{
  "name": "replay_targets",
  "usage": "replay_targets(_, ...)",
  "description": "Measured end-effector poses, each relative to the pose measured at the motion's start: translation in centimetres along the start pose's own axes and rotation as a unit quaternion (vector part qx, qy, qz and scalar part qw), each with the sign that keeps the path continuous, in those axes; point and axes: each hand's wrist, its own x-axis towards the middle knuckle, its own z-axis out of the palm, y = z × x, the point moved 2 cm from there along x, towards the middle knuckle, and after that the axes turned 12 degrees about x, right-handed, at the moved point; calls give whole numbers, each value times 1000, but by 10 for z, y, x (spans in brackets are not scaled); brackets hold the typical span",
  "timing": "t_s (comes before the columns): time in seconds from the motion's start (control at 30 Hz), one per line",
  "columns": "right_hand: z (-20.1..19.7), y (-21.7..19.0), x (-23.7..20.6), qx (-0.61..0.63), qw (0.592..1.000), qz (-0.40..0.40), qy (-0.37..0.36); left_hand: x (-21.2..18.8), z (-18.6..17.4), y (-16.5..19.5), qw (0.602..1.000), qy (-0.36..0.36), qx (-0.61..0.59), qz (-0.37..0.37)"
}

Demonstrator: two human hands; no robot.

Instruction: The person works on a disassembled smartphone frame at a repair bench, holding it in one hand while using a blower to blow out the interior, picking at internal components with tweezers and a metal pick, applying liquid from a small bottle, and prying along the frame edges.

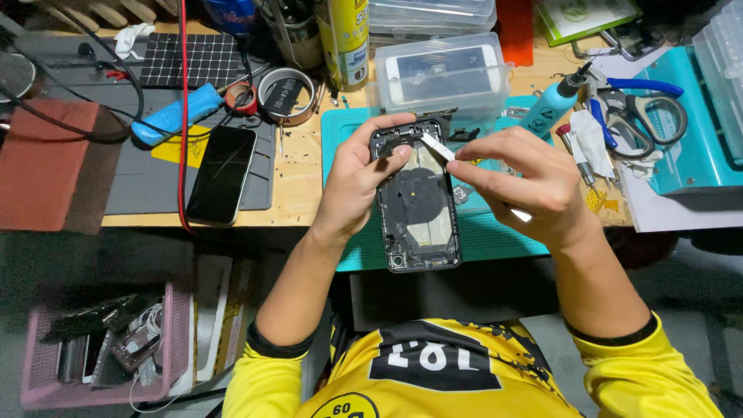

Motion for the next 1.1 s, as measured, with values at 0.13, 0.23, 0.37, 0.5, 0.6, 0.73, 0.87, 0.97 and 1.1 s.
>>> replay_targets(0.13, -4, 2, -3, 63, 997, 37, 26, -2, 0, 0, 998, 19, 49, 21)
replay_targets(0.23, -7, 1, -6, 100, 990, 73, 75, -3, 2, 1, 995, 35, 84, 36)
replay_targets(0.37, -12, 1, -7, 143, 975, 111, 128, -8, 4, 4, 990, 45, 127, 41)
replay_targets(0.5, -12, 4, -11, 170, 958, 164, 165, -10, 8, 5, 983, 56, 170, 47)
replay_targets(0.6, -10, 7, -14, 188, 957, 162, 153, -9, 11, 6, 981, 51, 174, 74)
replay_targets(0.73, -3, 10, -18, 229, 947, 168, 152, -13, 16, 6, 978, 53, 186, 76)
replay_targets(0.87, -2, 10, -13, 202, 964, 123, 125, -17, 18, 8, 967, 61, 237, 64)
replay_targets(0.97, -5, 7, -7, 187, 973, 95, 94, -17, 19, 10, 970, 47, 232, 52)
replay_targets(1.1, -6, 5, -2, 189, 975, 92, 74, -18, 17, 13, 971, 26, 235, 26)
